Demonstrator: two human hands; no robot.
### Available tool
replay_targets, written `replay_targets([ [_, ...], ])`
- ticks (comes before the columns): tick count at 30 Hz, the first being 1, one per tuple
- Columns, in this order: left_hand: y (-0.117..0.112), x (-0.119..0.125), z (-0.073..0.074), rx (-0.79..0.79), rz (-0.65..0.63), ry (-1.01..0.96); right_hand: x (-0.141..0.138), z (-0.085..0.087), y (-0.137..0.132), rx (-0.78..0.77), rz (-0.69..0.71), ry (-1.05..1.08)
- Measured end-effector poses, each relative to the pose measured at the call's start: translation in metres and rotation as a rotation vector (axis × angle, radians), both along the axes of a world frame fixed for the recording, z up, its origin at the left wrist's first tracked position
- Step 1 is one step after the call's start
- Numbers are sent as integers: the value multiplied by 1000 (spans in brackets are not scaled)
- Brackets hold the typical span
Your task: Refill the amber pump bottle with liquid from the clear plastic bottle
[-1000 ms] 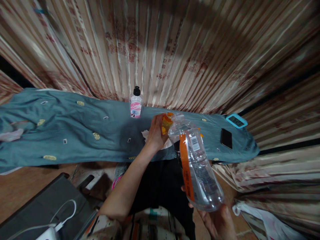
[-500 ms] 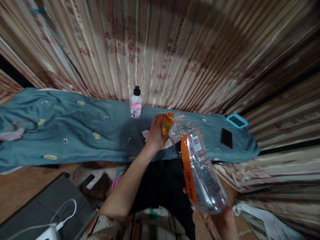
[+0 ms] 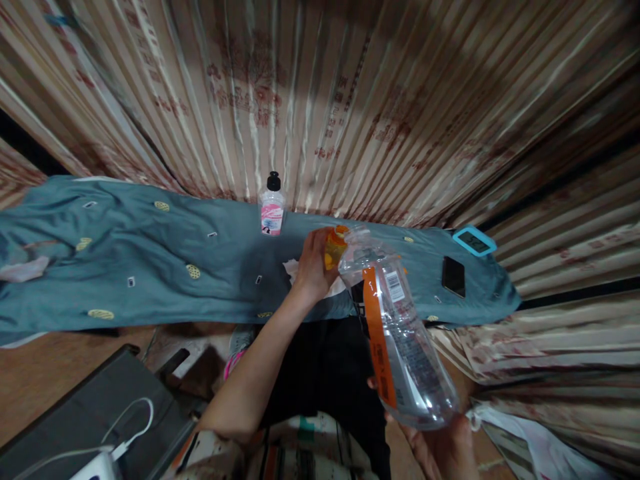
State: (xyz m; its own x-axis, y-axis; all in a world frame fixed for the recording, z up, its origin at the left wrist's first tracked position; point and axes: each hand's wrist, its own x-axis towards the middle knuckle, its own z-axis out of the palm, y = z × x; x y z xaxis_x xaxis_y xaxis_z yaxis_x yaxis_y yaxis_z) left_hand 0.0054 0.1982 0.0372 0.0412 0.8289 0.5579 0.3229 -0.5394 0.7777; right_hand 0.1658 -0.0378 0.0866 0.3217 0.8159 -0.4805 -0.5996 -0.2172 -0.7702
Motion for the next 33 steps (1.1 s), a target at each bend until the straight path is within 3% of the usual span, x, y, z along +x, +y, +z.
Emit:
replay_targets([
  [18, 2, 1, -3, 24, 5, -10, -8, 6, 3, -8, -61, -4],
  [27, 0, 0, -1, 12, -9, -16, -5, 10, 2, -63, -1, 18],
  [33, -1, 1, 2, -7, 1, 10, 2, 6, -2, 4, 64, -29],
])
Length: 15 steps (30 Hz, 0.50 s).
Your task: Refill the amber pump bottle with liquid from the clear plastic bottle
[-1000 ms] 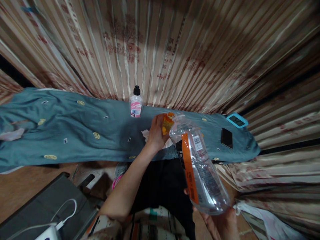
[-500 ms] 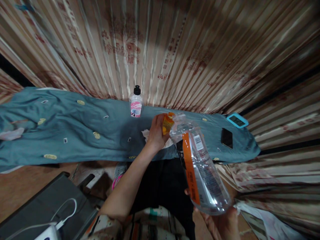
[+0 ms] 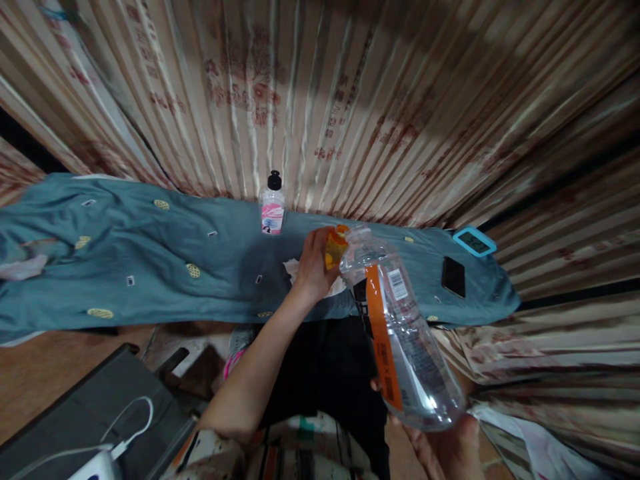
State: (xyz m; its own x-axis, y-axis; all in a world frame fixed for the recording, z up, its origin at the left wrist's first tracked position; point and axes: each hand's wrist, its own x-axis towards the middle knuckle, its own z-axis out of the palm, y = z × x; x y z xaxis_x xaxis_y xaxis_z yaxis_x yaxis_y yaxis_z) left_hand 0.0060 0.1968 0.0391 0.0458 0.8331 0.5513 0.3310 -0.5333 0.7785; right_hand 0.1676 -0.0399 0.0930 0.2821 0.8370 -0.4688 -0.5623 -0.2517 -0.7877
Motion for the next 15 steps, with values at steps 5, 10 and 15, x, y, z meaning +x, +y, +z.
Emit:
replay_targets([
  [5, 0, 0, -1, -2, 0, 15, 1, -1, 1, 13, -51, 42],
  [10, 1, -1, -1, 14, -11, 15, -2, 2, 2, 17, -28, -18],
  [15, 1, -2, -1, 21, -13, 35, -5, 9, 4, -2, -55, -6],
])
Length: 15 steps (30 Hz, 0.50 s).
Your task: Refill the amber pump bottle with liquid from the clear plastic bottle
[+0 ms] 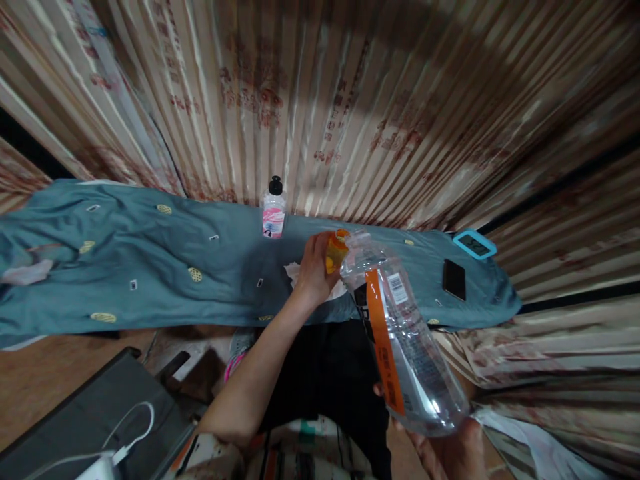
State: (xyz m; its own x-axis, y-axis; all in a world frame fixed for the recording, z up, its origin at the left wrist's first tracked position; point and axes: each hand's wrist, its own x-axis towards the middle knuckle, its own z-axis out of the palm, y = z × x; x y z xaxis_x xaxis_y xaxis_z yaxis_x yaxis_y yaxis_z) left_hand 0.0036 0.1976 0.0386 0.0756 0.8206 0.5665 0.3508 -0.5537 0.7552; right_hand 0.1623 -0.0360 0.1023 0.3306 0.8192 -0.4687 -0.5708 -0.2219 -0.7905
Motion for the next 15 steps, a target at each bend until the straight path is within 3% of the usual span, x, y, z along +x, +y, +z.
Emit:
replay_targets([
  [15, 0, 1, -2, 14, 23, -21, 1, -5, 0, 39, -20, -23],
])
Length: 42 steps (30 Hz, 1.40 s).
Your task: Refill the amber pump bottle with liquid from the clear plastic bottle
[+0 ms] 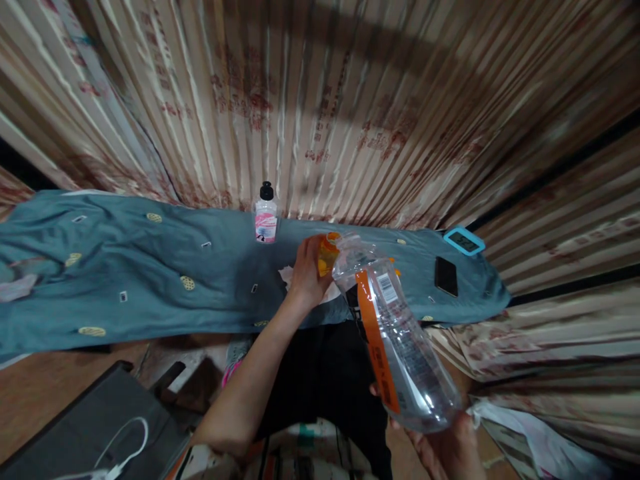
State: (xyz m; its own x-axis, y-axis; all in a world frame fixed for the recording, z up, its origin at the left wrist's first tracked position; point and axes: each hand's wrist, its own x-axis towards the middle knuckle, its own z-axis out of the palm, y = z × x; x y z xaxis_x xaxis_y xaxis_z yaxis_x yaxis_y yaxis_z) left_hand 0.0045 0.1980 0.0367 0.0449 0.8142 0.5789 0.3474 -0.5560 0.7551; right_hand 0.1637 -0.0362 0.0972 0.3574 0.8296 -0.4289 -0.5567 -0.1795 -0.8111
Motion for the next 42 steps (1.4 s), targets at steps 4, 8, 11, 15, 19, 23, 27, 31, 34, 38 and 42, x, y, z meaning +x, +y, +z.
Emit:
replay_targets([
  [4, 0, -2, 0, 12, -12, 20, 3, -4, -1, -21, -3, -22],
  [8, 1, 0, -2, 32, 6, 28, 6, -8, -2, -20, -5, -32],
  [11, 2, 1, -3, 33, 23, 23, 6, -8, -2, -33, 9, -60],
  [15, 2, 0, -3, 28, 19, 14, 4, -6, -1, -34, -9, -67],
  [19, 2, -2, -1, 22, 9, 20, 3, -7, -1, -14, -25, -46],
  [23, 3, -1, -2, 21, 5, -4, 3, -7, -2, -16, -22, -44],
  [27, 4, 0, -5, 15, 5, -16, 4, -8, -3, -15, -9, -14],
  [31, 3, 0, -5, 12, 2, -7, 7, -8, -3, -21, 9, -43],
  [34, 2, 1, -4, 29, 6, -16, 7, -7, -3, -32, 36, -54],
  [38, 1, 0, -1, 14, 1, -10, 4, -1, -2, -31, 28, -48],
  [42, 0, 0, 1, -13, -1, 7, 3, 2, 0, -20, 32, -22],
])
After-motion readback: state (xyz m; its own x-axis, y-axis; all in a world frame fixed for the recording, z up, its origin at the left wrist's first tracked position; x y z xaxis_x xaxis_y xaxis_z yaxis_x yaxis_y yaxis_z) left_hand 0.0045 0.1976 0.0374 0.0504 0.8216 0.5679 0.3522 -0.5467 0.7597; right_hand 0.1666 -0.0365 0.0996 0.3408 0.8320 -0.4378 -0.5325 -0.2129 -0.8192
